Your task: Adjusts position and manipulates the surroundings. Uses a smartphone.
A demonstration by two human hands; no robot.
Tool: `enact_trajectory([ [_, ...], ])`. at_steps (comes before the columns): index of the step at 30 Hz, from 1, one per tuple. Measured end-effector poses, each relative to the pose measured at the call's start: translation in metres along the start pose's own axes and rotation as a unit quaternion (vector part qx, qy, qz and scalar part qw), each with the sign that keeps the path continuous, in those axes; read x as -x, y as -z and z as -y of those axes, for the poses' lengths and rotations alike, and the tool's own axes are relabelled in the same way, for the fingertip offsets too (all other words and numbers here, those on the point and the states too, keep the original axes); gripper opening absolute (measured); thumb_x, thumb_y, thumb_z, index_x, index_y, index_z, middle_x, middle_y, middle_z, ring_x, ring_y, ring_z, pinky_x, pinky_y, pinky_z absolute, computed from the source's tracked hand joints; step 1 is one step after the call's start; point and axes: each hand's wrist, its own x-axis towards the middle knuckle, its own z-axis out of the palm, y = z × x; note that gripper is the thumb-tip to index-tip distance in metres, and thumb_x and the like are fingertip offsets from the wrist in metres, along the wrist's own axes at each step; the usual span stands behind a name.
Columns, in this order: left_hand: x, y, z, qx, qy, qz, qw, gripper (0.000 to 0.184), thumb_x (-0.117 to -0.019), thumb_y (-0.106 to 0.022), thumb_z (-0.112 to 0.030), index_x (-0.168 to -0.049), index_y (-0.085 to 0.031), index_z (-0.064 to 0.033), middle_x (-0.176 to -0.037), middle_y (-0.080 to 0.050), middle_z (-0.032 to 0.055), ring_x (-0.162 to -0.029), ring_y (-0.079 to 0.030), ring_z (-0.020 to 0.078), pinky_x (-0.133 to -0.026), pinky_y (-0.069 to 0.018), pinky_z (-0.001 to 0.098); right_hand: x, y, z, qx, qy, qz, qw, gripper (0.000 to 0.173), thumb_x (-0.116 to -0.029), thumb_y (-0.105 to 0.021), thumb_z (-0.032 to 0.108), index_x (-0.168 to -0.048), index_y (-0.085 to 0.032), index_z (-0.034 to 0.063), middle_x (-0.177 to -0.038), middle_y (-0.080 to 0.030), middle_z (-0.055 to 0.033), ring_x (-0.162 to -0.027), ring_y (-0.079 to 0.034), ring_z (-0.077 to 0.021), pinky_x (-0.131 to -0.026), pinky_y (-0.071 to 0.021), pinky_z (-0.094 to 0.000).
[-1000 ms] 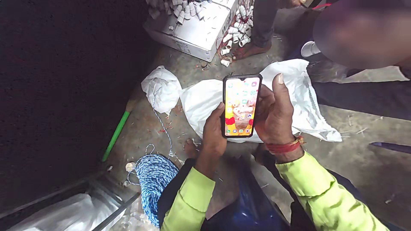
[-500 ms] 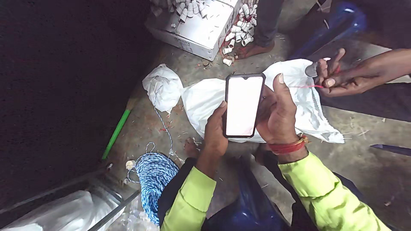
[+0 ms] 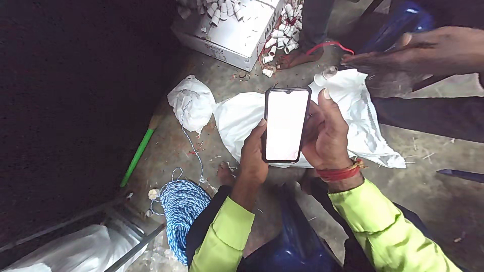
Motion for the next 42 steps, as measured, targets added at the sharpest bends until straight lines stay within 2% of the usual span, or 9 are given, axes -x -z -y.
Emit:
enact_trajectory([
  [12, 0.003, -0.001, 0.0, -0.008, -0.005, -0.004, 1.0, 0.037, -0.1089, -0.043, -0.039, -0.125, -0.064, -0.0125, -0.111, -0.072, 0.0087, -0.103, -0.07, 0.0209, -0.09, -0.0589, 0.0432, 0.0, 0.0, -0.001, 0.021, -0.001, -0.021, 1.0, 0.053, -0.1083, -0.03, 0.055, -0.133, -0.061, 0.0199, -0.115, -0.072, 0.0027, -0.103, -0.07, -0.0083, -0.085, -0.0612, -0.0327],
  [17, 0.002, -0.001, 0.001, -0.014, -0.016, -0.019, 1.0, 0.038, -0.1092, -0.044, -0.037, -0.125, -0.065, -0.0088, -0.111, -0.073, 0.0103, -0.103, -0.071, 0.0213, -0.092, -0.0585, 0.0427, -0.003, -0.005, -0.005, 0.038, 0.015, -0.05, 0.998, 0.048, -0.108, -0.035, 0.053, -0.123, -0.066, 0.0181, -0.107, -0.073, 0.0029, -0.098, -0.071, -0.0087, -0.084, -0.0613, -0.0328],
  [19, 0.001, -0.002, 0.0, -0.018, -0.021, -0.018, 0.999, 0.038, -0.1089, -0.045, -0.037, -0.124, -0.065, -0.0097, -0.11, -0.073, 0.0093, -0.103, -0.07, 0.0204, -0.092, -0.0583, 0.042, -0.005, -0.004, -0.005, 0.045, 0.019, -0.045, 0.998, 0.048, -0.108, -0.036, 0.053, -0.124, -0.065, 0.0192, -0.108, -0.073, 0.0035, -0.1, -0.07, -0.0082, -0.085, -0.0612, -0.0324],
  [21, 0.0, -0.003, -0.001, -0.011, -0.025, -0.01, 1.0, 0.038, -0.1092, -0.043, -0.038, -0.122, -0.066, -0.0107, -0.109, -0.073, 0.009, -0.102, -0.071, 0.02, -0.091, -0.0589, 0.0412, -0.006, -0.004, -0.005, 0.043, 0.021, -0.048, 0.998, 0.048, -0.1076, -0.037, 0.053, -0.123, -0.066, 0.0187, -0.106, -0.074, 0.0022, -0.096, -0.071, -0.0091, -0.082, -0.0621, -0.0325],
  [24, -0.001, -0.002, -0.001, 0.015, -0.03, -0.008, 0.999, 0.038, -0.1097, -0.042, -0.035, -0.121, -0.066, -0.008, -0.107, -0.073, 0.0119, -0.1, -0.072, 0.0221, -0.089, -0.0598, 0.0421, -0.005, -0.007, -0.004, 0.016, 0.021, -0.033, 0.999, 0.048, -0.1081, -0.038, 0.051, -0.123, -0.067, 0.0156, -0.105, -0.074, -0.0017, -0.094, -0.073, -0.0123, -0.079, -0.0634, -0.0331],
  [30, 0.001, -0.001, 0.001, 0.0, -0.022, -0.003, 1.0, 0.039, -0.1077, -0.047, -0.038, -0.123, -0.066, -0.0076, -0.111, -0.073, 0.0128, -0.102, -0.072, 0.0225, -0.09, -0.0596, 0.0425, 0.0, -0.005, -0.001, 0.004, 0.023, -0.017, 1.0, 0.048, -0.1097, -0.032, 0.049, -0.128, -0.064, 0.0168, -0.111, -0.074, -0.0006, -0.1, -0.073, -0.012, -0.085, -0.063, -0.0341],
  [36, 0.002, 0.003, 0.004, -0.044, 0.007, -0.002, 0.999, 0.046, -0.1045, -0.05, -0.05, -0.129, -0.065, -0.0139, -0.117, -0.072, 0.0075, -0.105, -0.07, 0.0202, -0.092, -0.059, 0.0436, 0.002, -0.003, -0.002, 0.012, 0.019, -0.005, 1.0, 0.047, -0.1107, -0.029, 0.046, -0.133, -0.06, 0.0176, -0.119, -0.072, 0.0, -0.107, -0.07, -0.0125, -0.091, -0.0611, -0.0357],
  [38, 0.006, 0.004, 0.004, -0.053, 0.012, 0.006, 0.998, 0.047, -0.1038, -0.049, -0.053, -0.13, -0.064, -0.0174, -0.118, -0.072, 0.0056, -0.106, -0.07, 0.0193, -0.091, -0.0593, 0.044, 0.003, -0.004, -0.003, 0.012, 0.011, -0.014, 1.0, 0.047, -0.1107, -0.03, 0.046, -0.131, -0.061, 0.0165, -0.117, -0.072, -0.0006, -0.106, -0.071, -0.0132, -0.09, -0.0612, -0.0371],
  [42, 0.01, 0.005, 0.001, -0.035, 0.005, 0.018, 0.999, 0.044, -0.1049, -0.049, -0.05, -0.132, -0.062, -0.0175, -0.119, -0.071, 0.0059, -0.105, -0.071, 0.0195, -0.09, -0.0598, 0.0437, 0.001, -0.005, -0.004, 0.003, 0.008, -0.024, 1.0, 0.045, -0.1105, -0.032, 0.042, -0.128, -0.061, 0.0132, -0.113, -0.072, -0.0034, -0.103, -0.072, -0.0154, -0.089, -0.0618, -0.0391],
])
